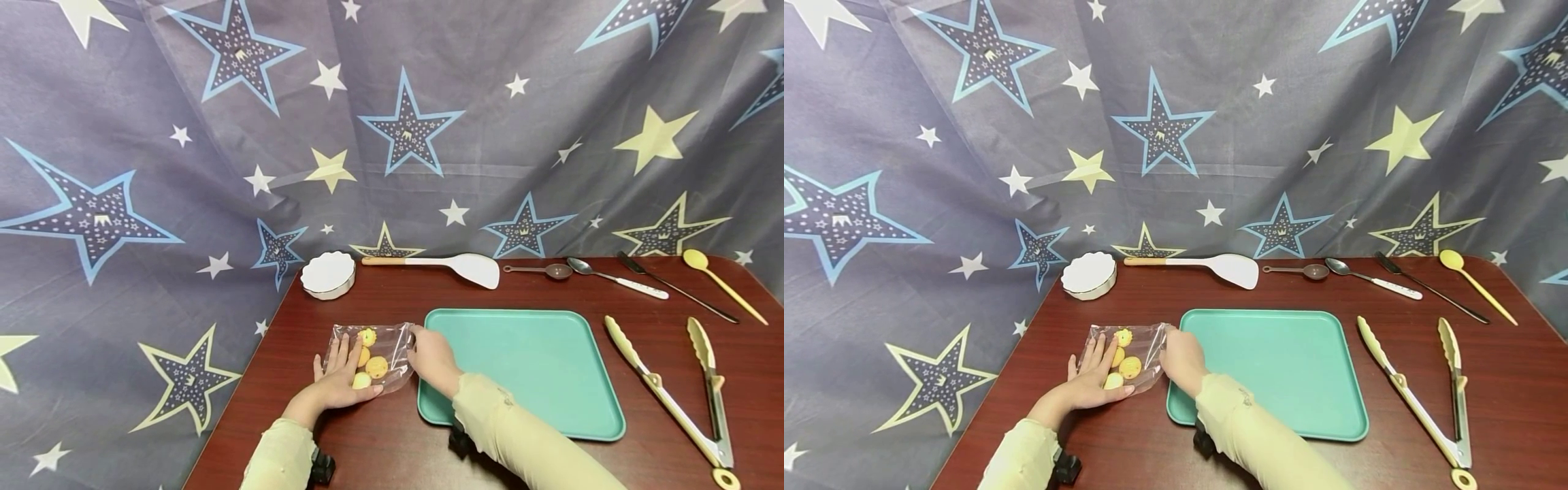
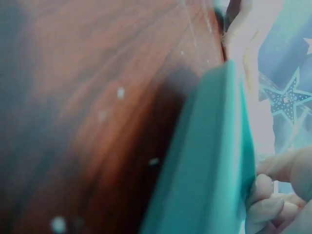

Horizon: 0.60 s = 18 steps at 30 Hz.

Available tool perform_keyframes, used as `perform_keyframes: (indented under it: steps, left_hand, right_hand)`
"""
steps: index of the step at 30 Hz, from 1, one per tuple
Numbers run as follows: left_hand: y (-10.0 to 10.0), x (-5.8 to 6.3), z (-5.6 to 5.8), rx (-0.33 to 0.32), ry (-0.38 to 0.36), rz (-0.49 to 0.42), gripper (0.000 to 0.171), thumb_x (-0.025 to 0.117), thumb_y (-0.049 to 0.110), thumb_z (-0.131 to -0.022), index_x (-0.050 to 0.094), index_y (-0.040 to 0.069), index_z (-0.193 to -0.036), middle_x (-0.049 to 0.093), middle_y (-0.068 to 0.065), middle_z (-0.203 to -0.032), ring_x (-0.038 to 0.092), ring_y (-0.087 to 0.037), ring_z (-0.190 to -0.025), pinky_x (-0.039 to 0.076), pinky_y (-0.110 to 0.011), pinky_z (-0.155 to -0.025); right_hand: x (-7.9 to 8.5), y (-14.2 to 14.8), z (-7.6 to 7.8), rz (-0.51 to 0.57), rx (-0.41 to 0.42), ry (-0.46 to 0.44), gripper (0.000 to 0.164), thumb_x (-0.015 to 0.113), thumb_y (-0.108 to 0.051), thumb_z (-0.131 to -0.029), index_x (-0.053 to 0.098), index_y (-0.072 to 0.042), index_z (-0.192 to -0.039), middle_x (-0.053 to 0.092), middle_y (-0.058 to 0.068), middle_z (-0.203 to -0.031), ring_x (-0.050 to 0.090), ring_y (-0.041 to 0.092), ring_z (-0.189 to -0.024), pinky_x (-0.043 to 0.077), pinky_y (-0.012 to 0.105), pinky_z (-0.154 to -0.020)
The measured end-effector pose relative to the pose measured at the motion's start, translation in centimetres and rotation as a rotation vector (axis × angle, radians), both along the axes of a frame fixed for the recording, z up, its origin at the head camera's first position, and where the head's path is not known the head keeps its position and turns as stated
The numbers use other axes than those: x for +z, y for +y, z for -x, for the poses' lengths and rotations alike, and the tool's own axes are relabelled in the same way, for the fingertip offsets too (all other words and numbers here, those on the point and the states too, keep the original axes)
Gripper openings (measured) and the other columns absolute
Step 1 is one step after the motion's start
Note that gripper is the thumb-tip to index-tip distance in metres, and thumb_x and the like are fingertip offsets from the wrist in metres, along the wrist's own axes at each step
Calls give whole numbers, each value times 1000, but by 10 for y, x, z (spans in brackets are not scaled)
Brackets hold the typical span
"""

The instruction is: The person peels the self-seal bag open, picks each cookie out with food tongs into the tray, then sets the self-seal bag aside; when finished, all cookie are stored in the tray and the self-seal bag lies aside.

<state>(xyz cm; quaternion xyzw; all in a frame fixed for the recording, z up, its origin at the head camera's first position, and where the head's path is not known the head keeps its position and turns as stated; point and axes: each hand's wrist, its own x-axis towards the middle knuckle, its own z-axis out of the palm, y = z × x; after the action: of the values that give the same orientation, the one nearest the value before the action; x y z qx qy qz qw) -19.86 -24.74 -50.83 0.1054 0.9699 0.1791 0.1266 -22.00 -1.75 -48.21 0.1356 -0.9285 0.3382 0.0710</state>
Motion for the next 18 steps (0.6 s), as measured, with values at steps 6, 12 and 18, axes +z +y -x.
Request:
perform_keyframes:
  steps: [6,12,18]
  left_hand:
    - [1,2,-1,4,2,-10,116,58,78,-75,1,20,-158,-12,-15,-161,-16,-33,-146,-14,-66,-107]
    - [3,12,-6,-11,-13,-17,117,57,79,-75,3,16,-158,-10,-19,-161,-15,-37,-146,-12,-67,-107]
    - [2,17,-8,-31,-4,-45,115,58,76,-77,6,14,-158,-6,-23,-160,-12,-41,-145,-14,-70,-104]
  right_hand:
    - [0,-2,1,40,-56,-69,43,70,-5,-76,65,-1,-118,57,-3,-65,54,13,-59,45,30,-53]
    - [0,-7,2,-93,-93,-38,44,83,-27,-74,65,-2,-105,67,8,-79,65,29,-73,51,43,-57]
    - [-2,-7,8,-130,-85,-15,19,80,-19,-75,69,-8,-87,67,7,-76,65,27,-72,50,42,-54]
